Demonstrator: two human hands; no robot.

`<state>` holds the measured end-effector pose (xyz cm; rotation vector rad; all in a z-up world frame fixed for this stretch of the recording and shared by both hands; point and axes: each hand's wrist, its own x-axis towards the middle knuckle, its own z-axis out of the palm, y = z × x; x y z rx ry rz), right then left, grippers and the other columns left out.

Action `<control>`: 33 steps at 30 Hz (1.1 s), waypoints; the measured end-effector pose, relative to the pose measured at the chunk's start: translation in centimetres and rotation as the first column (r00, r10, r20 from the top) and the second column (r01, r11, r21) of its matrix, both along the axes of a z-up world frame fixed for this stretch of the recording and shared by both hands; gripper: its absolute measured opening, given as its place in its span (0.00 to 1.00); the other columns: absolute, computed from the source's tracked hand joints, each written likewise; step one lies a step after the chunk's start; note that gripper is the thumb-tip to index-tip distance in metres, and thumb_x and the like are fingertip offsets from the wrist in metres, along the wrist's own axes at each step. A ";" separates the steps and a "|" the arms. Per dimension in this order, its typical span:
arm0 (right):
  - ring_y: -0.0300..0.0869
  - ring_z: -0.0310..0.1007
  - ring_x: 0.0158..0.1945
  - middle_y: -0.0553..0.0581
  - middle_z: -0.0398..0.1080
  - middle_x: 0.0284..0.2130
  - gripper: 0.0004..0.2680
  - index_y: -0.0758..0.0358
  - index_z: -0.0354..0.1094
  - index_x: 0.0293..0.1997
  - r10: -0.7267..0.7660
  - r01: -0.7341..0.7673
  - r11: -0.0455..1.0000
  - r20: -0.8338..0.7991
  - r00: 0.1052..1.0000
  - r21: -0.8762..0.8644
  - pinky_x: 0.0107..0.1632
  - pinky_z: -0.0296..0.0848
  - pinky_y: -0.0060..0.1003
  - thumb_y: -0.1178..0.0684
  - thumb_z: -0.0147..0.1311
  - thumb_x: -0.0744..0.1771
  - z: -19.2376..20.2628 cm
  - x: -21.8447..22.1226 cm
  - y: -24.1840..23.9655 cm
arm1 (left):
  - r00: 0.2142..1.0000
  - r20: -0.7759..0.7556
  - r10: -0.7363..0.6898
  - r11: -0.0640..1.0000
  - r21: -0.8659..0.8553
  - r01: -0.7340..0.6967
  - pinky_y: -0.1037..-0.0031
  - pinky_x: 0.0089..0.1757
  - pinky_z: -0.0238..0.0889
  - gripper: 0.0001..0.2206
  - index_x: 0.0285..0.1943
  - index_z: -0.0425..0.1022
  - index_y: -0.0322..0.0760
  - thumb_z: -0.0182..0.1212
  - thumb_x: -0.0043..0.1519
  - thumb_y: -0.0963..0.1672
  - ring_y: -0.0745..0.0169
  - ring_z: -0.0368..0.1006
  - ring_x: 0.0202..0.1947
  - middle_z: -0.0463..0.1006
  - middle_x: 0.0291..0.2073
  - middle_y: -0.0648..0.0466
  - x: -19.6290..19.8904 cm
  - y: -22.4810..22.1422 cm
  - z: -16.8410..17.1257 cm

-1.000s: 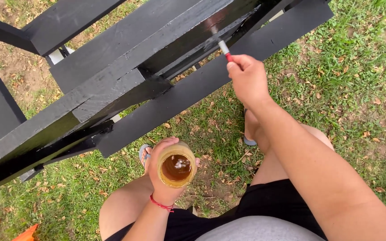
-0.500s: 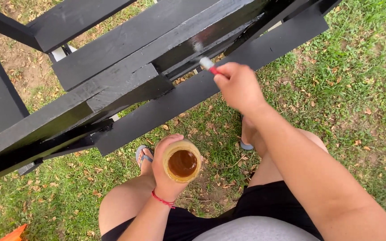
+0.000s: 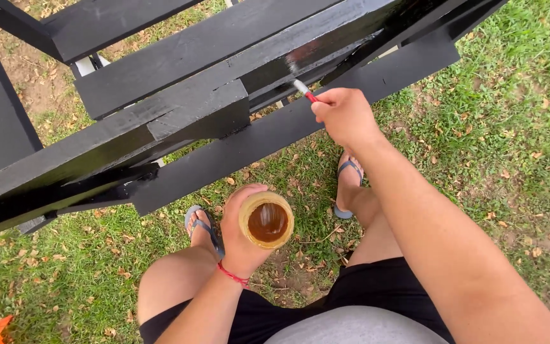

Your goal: Painting a wooden bench with black paint using a paintbrush

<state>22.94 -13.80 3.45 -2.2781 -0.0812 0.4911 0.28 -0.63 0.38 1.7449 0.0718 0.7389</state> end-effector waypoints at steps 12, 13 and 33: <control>0.43 0.70 0.20 0.53 0.70 0.16 0.12 0.54 0.75 0.24 0.075 -0.076 0.997 0.070 0.995 0.003 0.31 0.71 0.36 0.52 0.49 0.68 -1.0 -1.2 0.1 | 1.000 0.006 0.016 1.000 0.016 -0.016 0.56 0.59 0.58 0.35 0.52 0.70 0.29 0.83 0.32 0.39 0.44 0.72 0.53 0.76 0.48 0.43 -0.2 0.1 0.6; 0.43 0.70 0.20 0.53 0.70 0.16 0.12 0.54 0.75 0.24 0.074 -0.075 0.997 0.066 0.995 0.001 0.31 0.71 0.36 0.52 0.49 0.68 -1.0 -1.0 -0.6 | 1.000 0.003 0.015 1.000 0.014 -0.015 0.56 0.59 0.58 0.35 0.52 0.70 0.29 0.83 0.32 0.39 0.44 0.72 0.53 0.76 0.48 0.43 -0.4 0.1 0.7; 0.29 0.57 0.21 0.45 0.68 0.24 0.06 0.56 0.74 0.46 -0.438 0.452 0.873 -0.115 0.892 0.183 0.21 0.56 0.24 0.55 0.49 0.69 1.1 0.1 -1.1 | 0.988 -0.155 -0.026 0.999 0.032 0.031 0.62 0.60 0.63 0.33 0.59 0.67 0.39 0.78 0.45 0.48 0.52 0.71 0.58 0.74 0.53 0.51 -1.4 0.7 1.3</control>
